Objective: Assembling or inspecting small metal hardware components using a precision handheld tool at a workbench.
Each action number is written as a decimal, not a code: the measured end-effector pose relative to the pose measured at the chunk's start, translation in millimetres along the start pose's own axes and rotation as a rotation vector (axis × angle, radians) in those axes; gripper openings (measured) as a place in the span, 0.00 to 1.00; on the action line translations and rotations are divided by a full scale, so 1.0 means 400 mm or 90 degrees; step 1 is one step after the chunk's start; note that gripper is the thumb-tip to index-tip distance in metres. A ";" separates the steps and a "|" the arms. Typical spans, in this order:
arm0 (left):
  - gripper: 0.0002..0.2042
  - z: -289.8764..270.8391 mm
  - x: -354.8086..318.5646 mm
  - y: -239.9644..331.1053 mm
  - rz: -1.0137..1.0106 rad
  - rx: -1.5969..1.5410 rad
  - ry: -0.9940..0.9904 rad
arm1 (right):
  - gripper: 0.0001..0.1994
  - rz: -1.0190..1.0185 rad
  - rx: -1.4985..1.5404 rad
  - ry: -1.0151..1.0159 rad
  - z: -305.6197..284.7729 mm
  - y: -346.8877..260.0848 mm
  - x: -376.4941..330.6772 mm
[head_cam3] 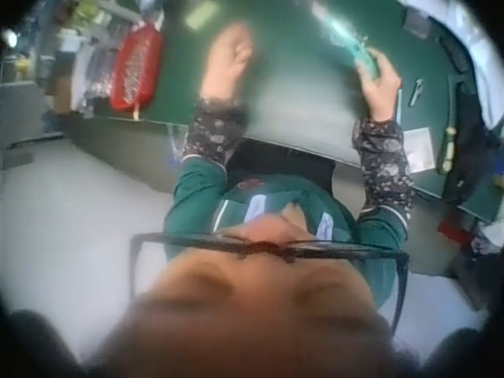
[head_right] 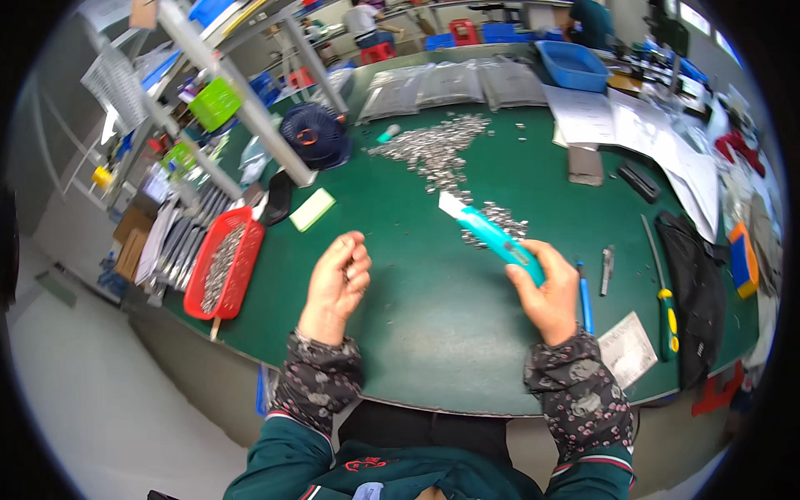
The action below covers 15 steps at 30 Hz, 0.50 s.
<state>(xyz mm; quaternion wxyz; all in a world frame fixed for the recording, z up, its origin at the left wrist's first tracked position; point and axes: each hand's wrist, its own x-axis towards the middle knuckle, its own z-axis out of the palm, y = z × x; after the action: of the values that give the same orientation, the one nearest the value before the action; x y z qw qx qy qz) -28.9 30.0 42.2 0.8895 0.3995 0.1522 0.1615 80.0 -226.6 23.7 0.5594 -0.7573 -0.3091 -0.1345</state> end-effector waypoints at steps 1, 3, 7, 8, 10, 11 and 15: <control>0.05 -0.001 -0.009 0.052 0.039 0.050 0.035 | 0.12 0.001 -0.005 0.002 -0.004 -0.003 0.000; 0.04 -0.028 -0.013 0.151 0.142 0.120 0.111 | 0.12 -0.008 -0.018 0.011 -0.018 0.001 -0.004; 0.05 -0.201 -0.030 0.401 0.382 0.391 0.363 | 0.13 -0.021 -0.019 -0.010 -0.008 0.005 -0.011; 0.05 -0.254 -0.030 0.456 0.424 0.392 0.387 | 0.13 -0.028 -0.018 -0.009 -0.020 -0.009 -0.013; 0.09 -0.331 -0.074 0.537 0.424 0.490 0.433 | 0.12 -0.041 -0.027 -0.017 -0.001 -0.010 -0.014; 0.12 -0.359 -0.098 0.556 0.368 0.482 0.417 | 0.12 -0.046 -0.024 -0.021 0.009 -0.006 -0.015; 0.19 -0.348 -0.142 0.539 0.303 0.476 0.378 | 0.12 -0.015 -0.045 -0.023 0.000 0.004 -0.014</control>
<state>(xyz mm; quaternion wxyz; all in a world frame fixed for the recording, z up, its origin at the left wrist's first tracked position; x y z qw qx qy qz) -171.6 234.1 125.7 0.5438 0.6499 0.3496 0.3997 76.7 -228.6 19.2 0.5251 -0.7749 -0.3234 -0.1382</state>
